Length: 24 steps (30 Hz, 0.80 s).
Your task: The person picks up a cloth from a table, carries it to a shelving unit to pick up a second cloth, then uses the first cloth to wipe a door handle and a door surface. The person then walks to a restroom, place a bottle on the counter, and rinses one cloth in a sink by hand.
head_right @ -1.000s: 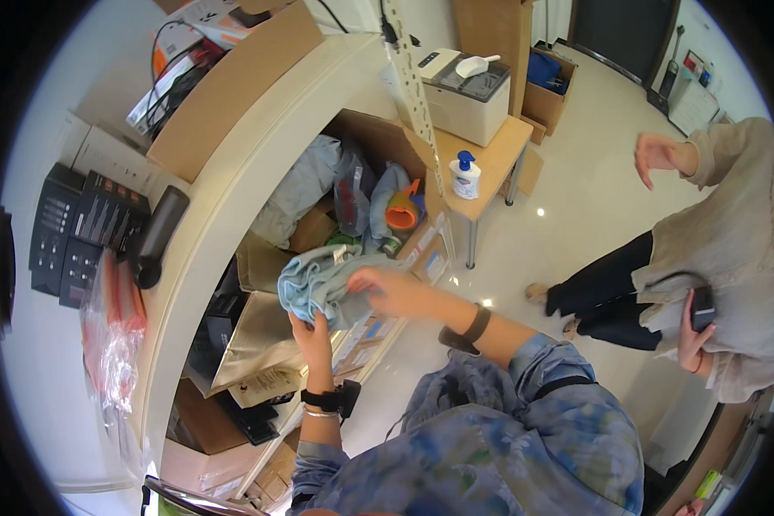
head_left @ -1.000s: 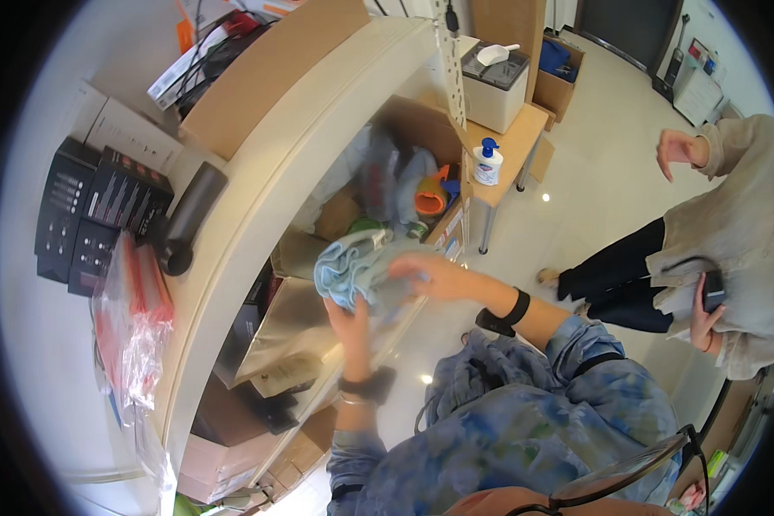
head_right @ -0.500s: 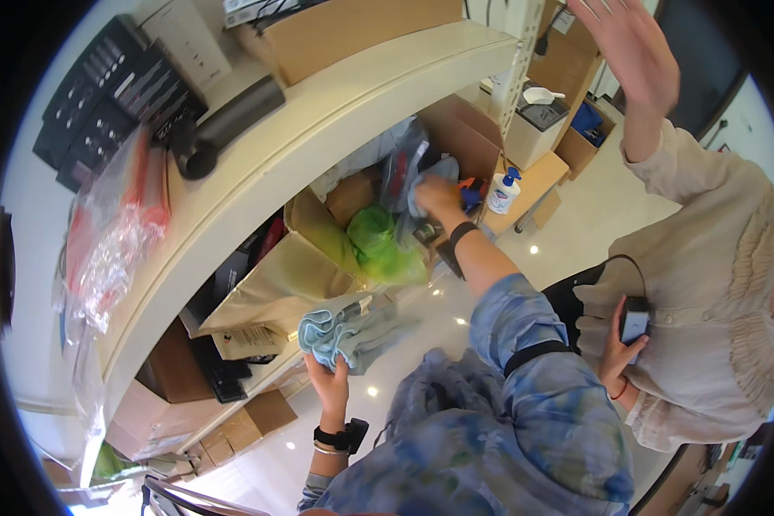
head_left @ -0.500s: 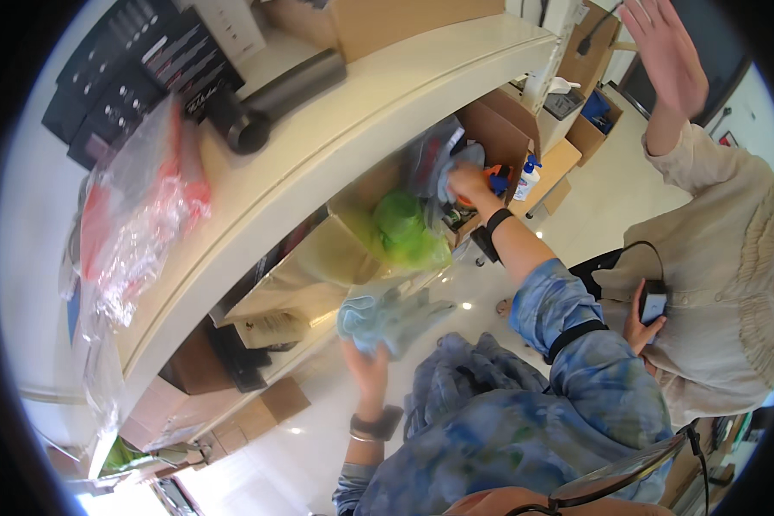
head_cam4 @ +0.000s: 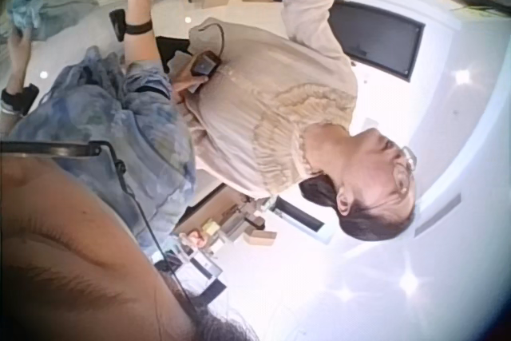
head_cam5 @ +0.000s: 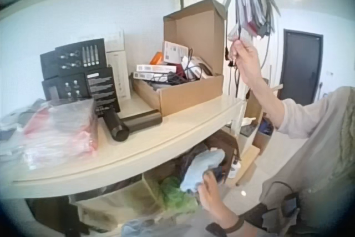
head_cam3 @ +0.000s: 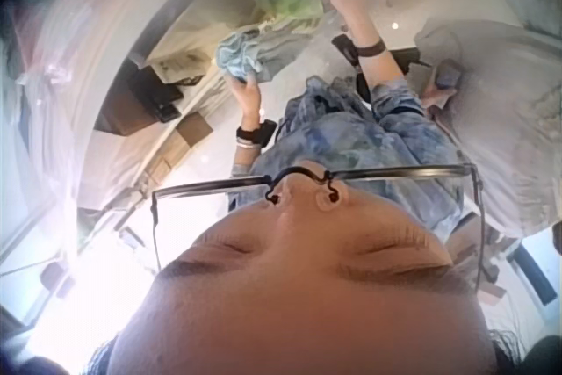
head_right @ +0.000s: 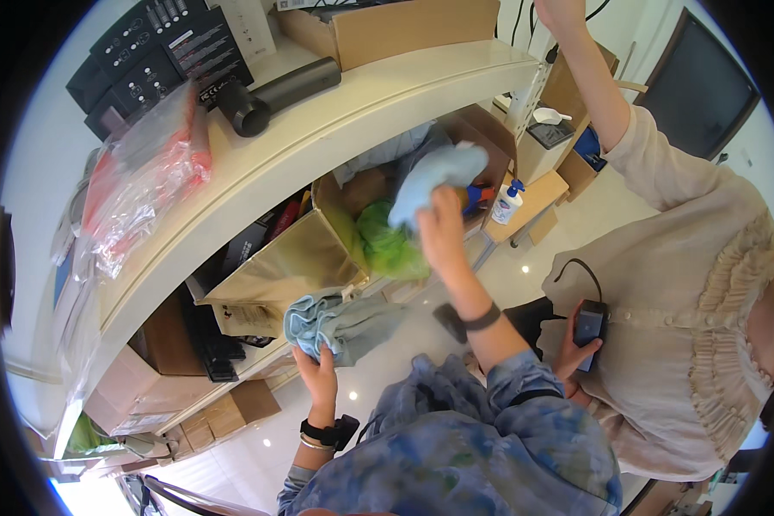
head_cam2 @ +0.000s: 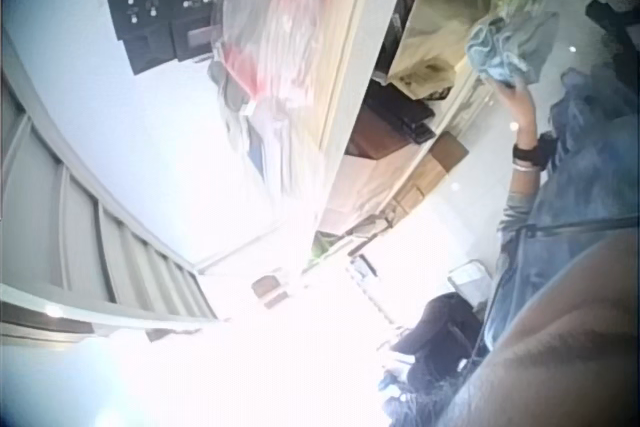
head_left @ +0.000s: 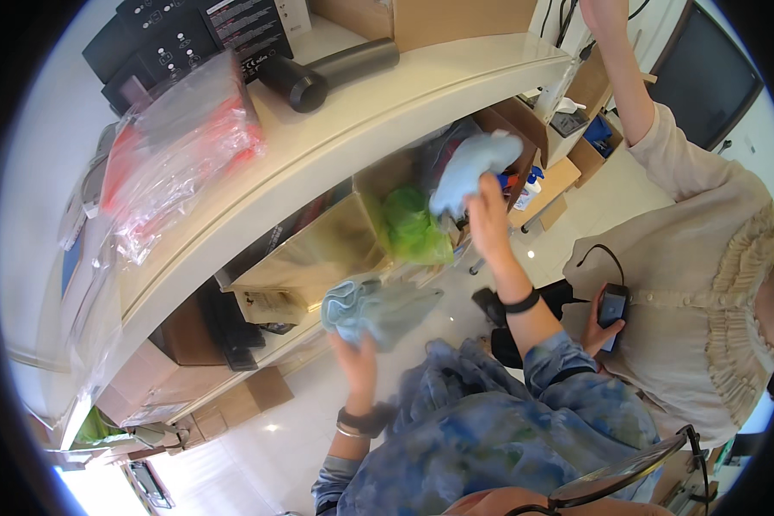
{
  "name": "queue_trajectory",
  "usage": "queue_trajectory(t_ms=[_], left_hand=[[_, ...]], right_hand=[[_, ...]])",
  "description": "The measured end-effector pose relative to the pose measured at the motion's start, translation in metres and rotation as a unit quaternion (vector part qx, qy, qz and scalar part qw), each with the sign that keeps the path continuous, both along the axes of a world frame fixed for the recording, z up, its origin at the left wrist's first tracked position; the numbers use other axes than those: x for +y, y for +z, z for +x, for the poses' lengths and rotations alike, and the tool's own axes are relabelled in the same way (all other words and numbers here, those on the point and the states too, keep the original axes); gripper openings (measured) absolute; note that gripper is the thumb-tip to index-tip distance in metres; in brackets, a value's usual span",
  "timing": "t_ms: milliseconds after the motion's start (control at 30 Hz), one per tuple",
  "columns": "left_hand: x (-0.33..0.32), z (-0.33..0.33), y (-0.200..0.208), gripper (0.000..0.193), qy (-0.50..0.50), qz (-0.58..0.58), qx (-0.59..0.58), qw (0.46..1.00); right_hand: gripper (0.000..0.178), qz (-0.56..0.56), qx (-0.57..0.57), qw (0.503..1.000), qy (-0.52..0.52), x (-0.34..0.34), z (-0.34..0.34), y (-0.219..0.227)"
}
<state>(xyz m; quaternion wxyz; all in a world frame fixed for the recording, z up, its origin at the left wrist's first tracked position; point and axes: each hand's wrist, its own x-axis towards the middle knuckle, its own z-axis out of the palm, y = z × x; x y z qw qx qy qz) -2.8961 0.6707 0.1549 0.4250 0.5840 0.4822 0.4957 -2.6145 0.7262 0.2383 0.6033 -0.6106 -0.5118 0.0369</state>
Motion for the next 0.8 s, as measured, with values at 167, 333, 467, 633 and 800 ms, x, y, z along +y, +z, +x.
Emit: queue_trajectory(t_ms=[167, 333, 467, 633, 800], left_hand=[[-0.003, -0.018, -0.003, 0.034, 0.021, -0.025, -0.026, 0.999], [-0.015, -0.035, -0.018, 0.046, -0.002, -0.053, -0.125, 0.991], [-0.024, -0.054, -0.028, 0.059, -0.082, -0.146, -0.308, 0.937], [-0.03, -0.074, -0.014, 0.052, -0.087, -0.196, -0.204, 0.955], [-0.046, -0.093, -0.019, 0.05, 0.001, -0.148, -0.232, 0.961]], right_hand=[[0.027, -0.13, -0.027, 0.906, 0.402, -0.055, -0.084, -0.005], [0.015, -0.12, -0.286, 0.86, 0.405, -0.081, -0.154, -0.002], [0.02, -0.119, -0.396, 0.818, 0.4, -0.087, -0.176, -0.012], [0.018, -0.186, -0.12, 0.765, 0.605, -0.076, -0.163, -0.015], [0.023, -0.369, -0.211, 0.885, 0.189, -0.022, -0.089, -0.02]])
